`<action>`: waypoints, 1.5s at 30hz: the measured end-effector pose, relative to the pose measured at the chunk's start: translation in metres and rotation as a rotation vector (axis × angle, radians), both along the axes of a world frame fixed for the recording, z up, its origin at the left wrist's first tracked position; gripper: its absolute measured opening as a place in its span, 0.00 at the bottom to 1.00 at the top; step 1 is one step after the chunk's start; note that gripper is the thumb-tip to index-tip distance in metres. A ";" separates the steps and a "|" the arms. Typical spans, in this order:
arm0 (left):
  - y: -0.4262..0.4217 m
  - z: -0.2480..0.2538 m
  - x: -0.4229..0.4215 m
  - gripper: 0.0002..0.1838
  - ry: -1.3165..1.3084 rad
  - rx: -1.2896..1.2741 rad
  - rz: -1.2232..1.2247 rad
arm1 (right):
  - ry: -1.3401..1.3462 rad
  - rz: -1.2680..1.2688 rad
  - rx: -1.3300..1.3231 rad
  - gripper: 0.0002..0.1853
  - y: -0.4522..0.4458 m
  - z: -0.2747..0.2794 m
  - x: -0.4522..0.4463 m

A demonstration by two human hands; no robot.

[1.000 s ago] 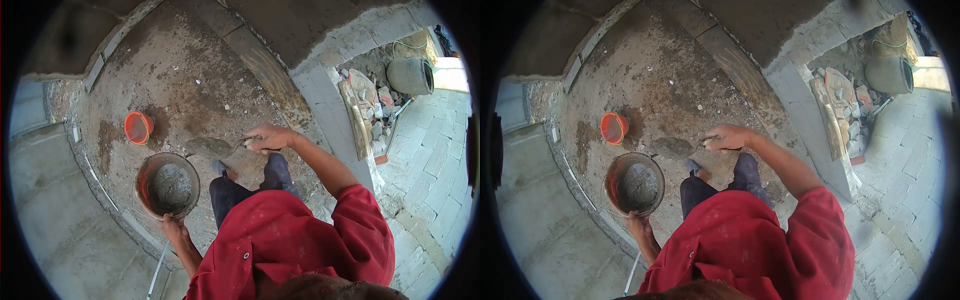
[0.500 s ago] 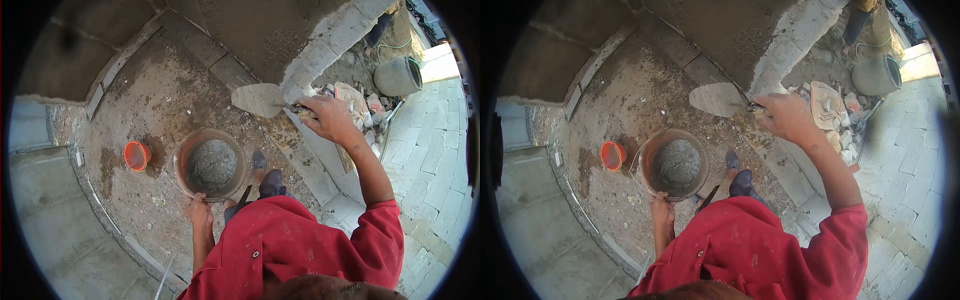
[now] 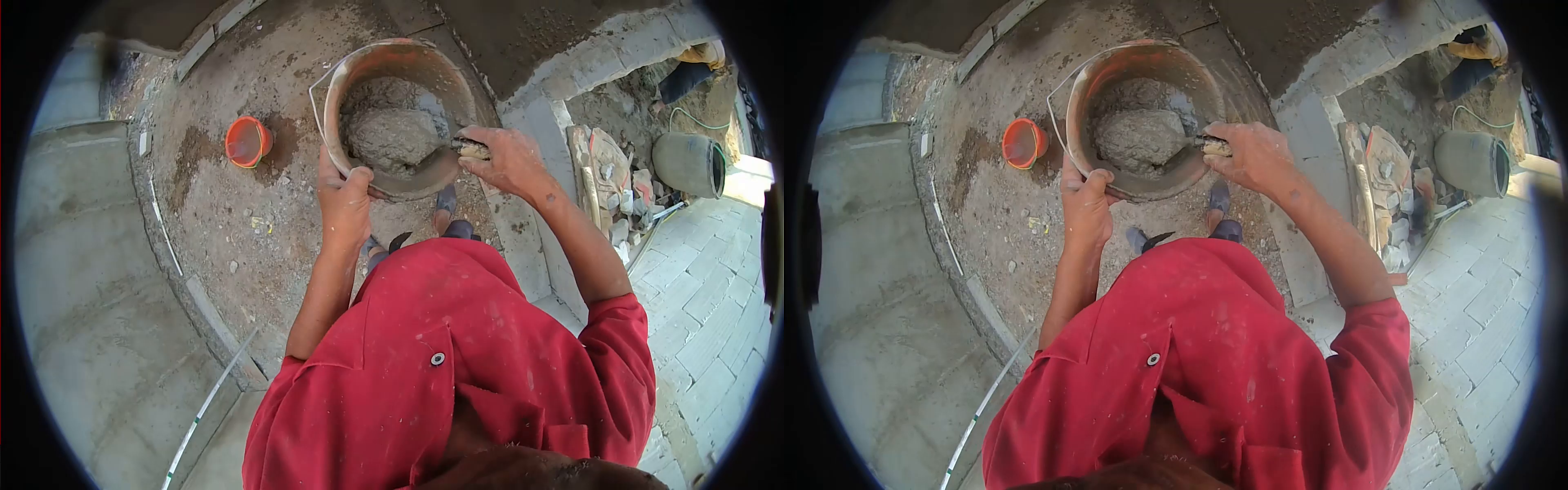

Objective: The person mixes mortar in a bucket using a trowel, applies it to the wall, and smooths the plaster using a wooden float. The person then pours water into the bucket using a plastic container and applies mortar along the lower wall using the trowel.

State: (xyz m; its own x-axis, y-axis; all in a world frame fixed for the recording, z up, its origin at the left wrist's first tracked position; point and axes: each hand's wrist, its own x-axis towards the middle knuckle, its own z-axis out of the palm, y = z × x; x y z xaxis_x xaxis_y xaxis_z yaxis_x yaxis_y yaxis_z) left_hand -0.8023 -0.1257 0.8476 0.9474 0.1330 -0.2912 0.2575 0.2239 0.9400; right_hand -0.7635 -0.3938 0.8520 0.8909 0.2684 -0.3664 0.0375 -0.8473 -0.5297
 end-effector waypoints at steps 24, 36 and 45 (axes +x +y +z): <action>0.029 -0.043 -0.019 0.37 0.126 -0.066 0.204 | -0.588 -0.220 -0.100 0.24 -0.147 0.183 0.043; 0.017 0.000 0.001 0.33 -0.088 -0.001 0.087 | -0.721 0.315 -0.307 0.16 0.022 0.061 0.014; 0.022 -0.029 0.006 0.32 -0.216 0.074 0.133 | -0.193 0.332 -0.118 0.23 0.060 -0.014 0.031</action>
State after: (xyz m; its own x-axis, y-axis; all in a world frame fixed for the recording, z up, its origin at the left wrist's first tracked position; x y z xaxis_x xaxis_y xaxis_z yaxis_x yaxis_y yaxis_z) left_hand -0.7961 -0.1036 0.8190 0.9592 0.2744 -0.0686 0.0215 0.1709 0.9850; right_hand -0.7326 -0.3335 0.8377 0.8180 0.5196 -0.2466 0.4090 -0.8270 -0.3857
